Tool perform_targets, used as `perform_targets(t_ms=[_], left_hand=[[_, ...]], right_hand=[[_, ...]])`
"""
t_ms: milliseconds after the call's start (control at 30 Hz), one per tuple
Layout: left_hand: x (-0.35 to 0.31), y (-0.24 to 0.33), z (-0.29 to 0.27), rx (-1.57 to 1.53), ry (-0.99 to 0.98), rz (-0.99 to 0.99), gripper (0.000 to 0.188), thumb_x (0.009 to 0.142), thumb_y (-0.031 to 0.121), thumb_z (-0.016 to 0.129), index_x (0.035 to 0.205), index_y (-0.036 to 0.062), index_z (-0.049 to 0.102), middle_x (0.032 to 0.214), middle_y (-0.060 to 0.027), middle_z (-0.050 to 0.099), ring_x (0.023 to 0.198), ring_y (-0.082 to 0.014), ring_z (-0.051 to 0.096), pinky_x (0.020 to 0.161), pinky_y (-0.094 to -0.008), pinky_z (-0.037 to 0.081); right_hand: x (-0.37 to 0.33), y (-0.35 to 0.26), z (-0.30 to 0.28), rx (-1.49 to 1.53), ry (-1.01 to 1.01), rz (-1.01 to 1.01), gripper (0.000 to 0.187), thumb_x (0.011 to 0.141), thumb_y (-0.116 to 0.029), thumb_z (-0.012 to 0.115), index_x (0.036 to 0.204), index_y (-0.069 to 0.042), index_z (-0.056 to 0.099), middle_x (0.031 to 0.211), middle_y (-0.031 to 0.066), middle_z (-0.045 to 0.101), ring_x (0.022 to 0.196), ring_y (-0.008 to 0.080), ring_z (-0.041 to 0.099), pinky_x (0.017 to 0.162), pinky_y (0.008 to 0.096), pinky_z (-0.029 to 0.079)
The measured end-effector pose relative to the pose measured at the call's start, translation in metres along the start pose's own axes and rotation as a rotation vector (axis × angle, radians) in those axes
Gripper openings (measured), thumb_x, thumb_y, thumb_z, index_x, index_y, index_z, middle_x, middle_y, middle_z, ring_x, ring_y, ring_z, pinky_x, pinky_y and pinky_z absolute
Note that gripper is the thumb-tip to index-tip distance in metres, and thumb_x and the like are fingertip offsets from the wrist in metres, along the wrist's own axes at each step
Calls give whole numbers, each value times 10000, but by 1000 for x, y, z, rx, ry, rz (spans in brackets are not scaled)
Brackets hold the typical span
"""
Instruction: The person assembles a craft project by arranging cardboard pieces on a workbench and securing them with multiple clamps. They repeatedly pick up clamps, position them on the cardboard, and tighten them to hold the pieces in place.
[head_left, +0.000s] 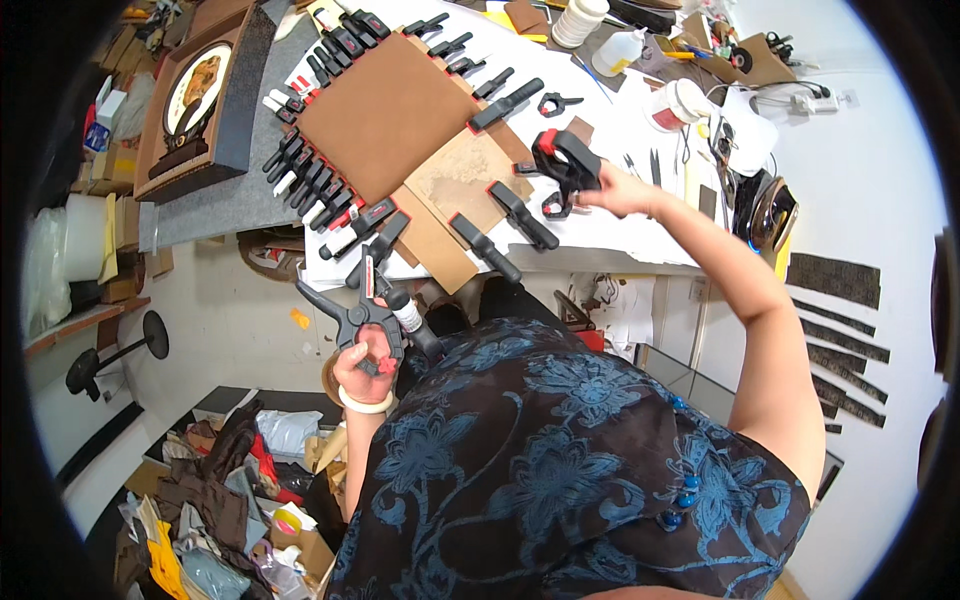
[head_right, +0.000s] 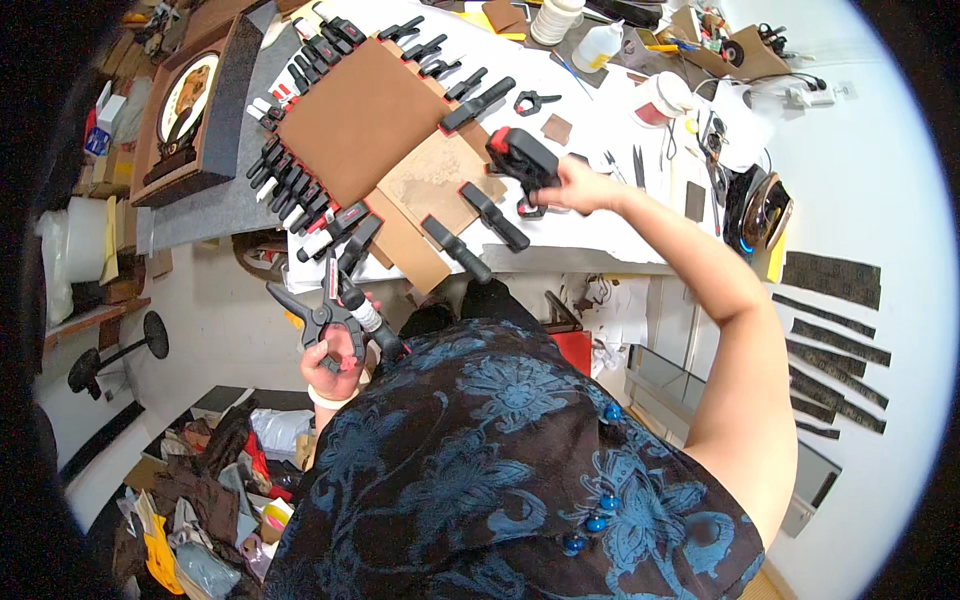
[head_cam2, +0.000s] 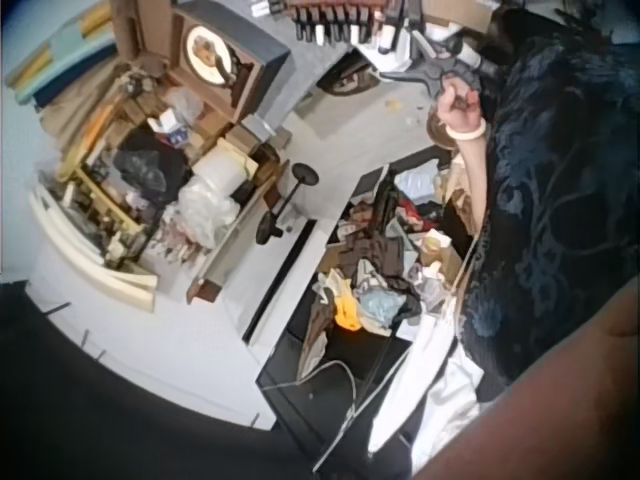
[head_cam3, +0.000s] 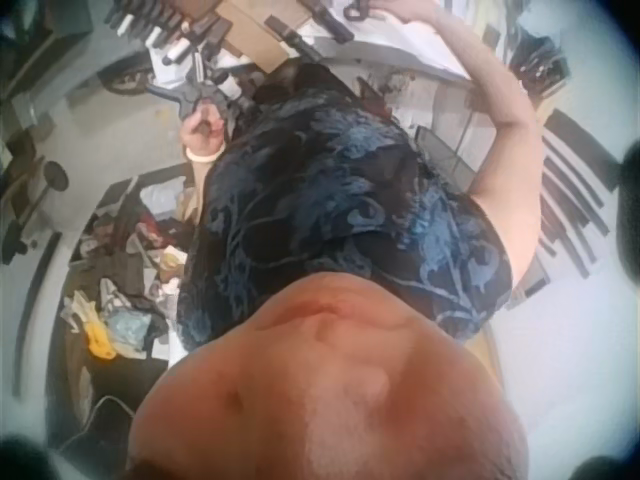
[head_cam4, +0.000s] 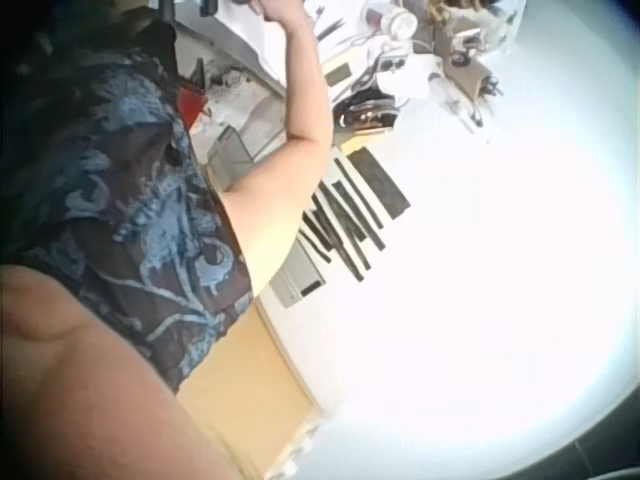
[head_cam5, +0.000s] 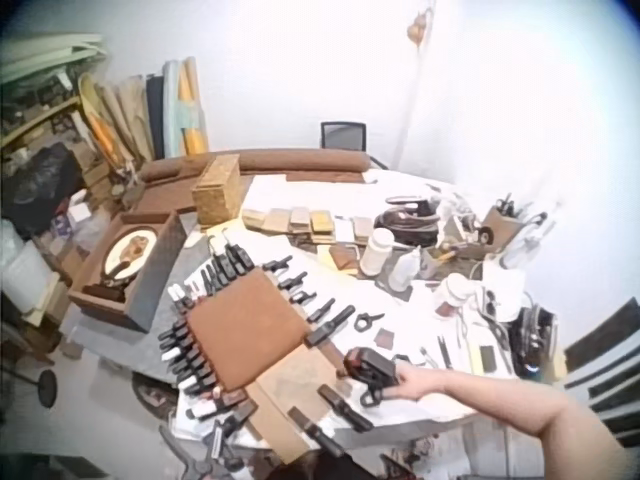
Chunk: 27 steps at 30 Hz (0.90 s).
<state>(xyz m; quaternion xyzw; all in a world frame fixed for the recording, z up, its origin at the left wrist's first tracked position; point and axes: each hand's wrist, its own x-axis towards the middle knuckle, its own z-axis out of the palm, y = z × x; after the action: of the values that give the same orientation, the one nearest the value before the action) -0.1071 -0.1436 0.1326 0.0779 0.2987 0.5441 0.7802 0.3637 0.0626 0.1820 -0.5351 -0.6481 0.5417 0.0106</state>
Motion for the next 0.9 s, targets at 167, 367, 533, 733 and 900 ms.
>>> perform_targets(t_ms=[167,367,533,733,900], left_hand=[[-2,-33,22,29,129,127,928,779,350,649,1568,-30,341,1533,-286,472,1405,-447,485,1211,-523,336],[9,-67,67,-74,242,225,894,774,329,661,1542,-25,373,1534,-258,476,1420,-434,469,1214,-508,322],[9,-83,85,-116,348,313,831,770,307,671,1493,-27,434,1504,-216,517,1408,-424,475,1193,-493,333],[19,-89,95,-100,406,345,852,783,325,668,1526,-9,419,1516,-248,504,1393,-413,494,1170,-512,363],[32,-93,91,-97,394,319,729,800,335,678,1421,-2,498,1377,-156,590,1206,-321,593,995,-450,476]], right_hand=[[84,31,-76,-459,-55,-89,383,804,-126,683,1145,21,586,923,216,705,909,358,703,825,447,536],[171,63,-101,-1103,-108,-104,351,725,-263,731,1001,-56,666,888,179,734,910,388,718,818,481,572],[216,57,-70,-1160,-230,-318,374,744,-257,709,1050,-43,695,945,192,756,932,384,734,837,477,579],[233,41,-53,-1137,-337,-297,305,750,-225,690,989,-41,735,990,189,758,989,365,730,874,466,587],[232,38,-53,-1127,-338,-197,399,743,-398,807,961,-67,759,985,177,761,975,364,732,875,462,590]])
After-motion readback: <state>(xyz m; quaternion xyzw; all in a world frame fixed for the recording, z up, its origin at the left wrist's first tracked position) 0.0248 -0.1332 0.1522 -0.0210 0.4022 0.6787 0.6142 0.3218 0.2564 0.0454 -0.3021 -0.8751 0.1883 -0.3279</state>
